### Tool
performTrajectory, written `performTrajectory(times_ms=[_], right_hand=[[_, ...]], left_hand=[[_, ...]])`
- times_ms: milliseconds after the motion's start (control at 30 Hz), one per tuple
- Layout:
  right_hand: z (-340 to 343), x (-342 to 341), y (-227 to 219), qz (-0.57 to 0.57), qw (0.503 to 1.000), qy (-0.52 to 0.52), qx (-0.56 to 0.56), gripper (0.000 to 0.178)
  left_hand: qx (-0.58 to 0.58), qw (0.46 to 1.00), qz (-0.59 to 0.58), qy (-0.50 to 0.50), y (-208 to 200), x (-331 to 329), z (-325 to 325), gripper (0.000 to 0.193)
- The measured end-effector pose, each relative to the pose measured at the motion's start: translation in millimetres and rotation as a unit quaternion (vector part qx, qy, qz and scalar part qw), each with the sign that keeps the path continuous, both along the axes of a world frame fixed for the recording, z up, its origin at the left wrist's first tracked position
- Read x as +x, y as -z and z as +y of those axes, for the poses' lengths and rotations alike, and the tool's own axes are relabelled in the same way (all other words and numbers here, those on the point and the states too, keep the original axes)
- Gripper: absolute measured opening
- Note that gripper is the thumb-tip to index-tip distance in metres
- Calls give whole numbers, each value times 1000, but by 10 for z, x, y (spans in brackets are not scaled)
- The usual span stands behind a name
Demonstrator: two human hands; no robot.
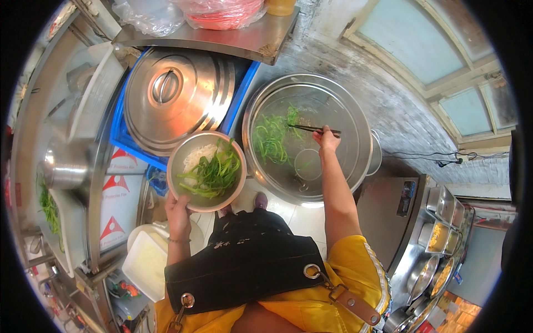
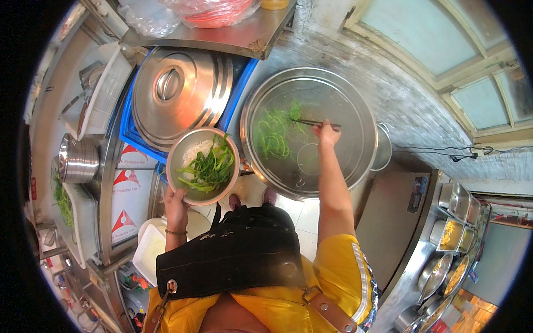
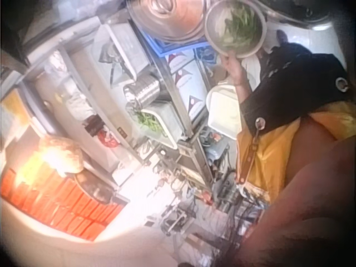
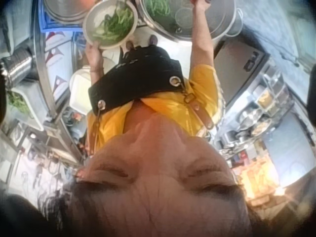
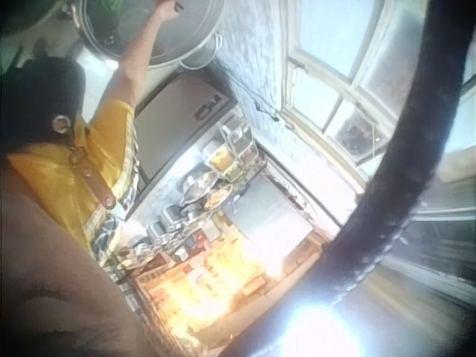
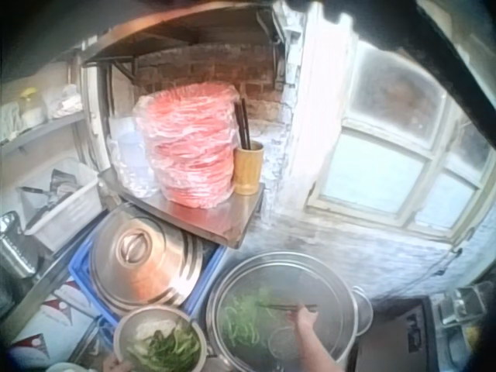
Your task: The person assembles two noodle bowls by retrieving noodles and greens from a large pot, then adding various toppings from stainless steel containers. They use chopsticks and tongs to transfer ingredients into bowls and arrange them on the counter.
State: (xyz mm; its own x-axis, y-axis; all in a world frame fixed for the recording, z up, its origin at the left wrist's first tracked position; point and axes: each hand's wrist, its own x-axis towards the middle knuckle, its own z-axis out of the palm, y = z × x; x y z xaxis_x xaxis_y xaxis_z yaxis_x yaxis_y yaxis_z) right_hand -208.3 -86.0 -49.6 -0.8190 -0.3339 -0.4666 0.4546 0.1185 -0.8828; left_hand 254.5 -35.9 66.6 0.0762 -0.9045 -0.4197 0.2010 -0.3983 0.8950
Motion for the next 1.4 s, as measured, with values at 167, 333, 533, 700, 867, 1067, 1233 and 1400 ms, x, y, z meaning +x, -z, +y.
performTrajectory(times_ms=[167, 333, 533, 700, 867, 1067, 1233, 1400], right_hand=[[178, -175, 58, -66, 994, 45, -70, 20], [550, -403, -165, -114, 979, -9, -167, 24], [830, -392, -984, -48, 970, -45, -234, 26], [915, -318, -1317, 92, 985, -61, -133, 24], [1112, -447, -1587, 108, 975, -35, -192, 22], [1164, -564, -1786, 104, 971, -46, -212, 24], [1022, -510, -1513, 96, 975, -77, -187, 22], [589, -350, -1062, 77, 983, -79, -144, 23]], left_hand=[[3, 999, 25, 19, 38, 63, 12, 34], [9, 998, 40, 37, 33, -11, -73, 31], [2, 997, 48, 59, 101, -129, -155, 29], [2, 994, 52, 95, 60, -233, -183, 32], [5, 994, 53, 101, 64, -210, -164, 32], [8, 996, 43, 83, 101, -182, -126, 30], [13, 996, 36, 75, 59, -207, -118, 28], [2, 998, 28, 63, 83, -144, -103, 26]])
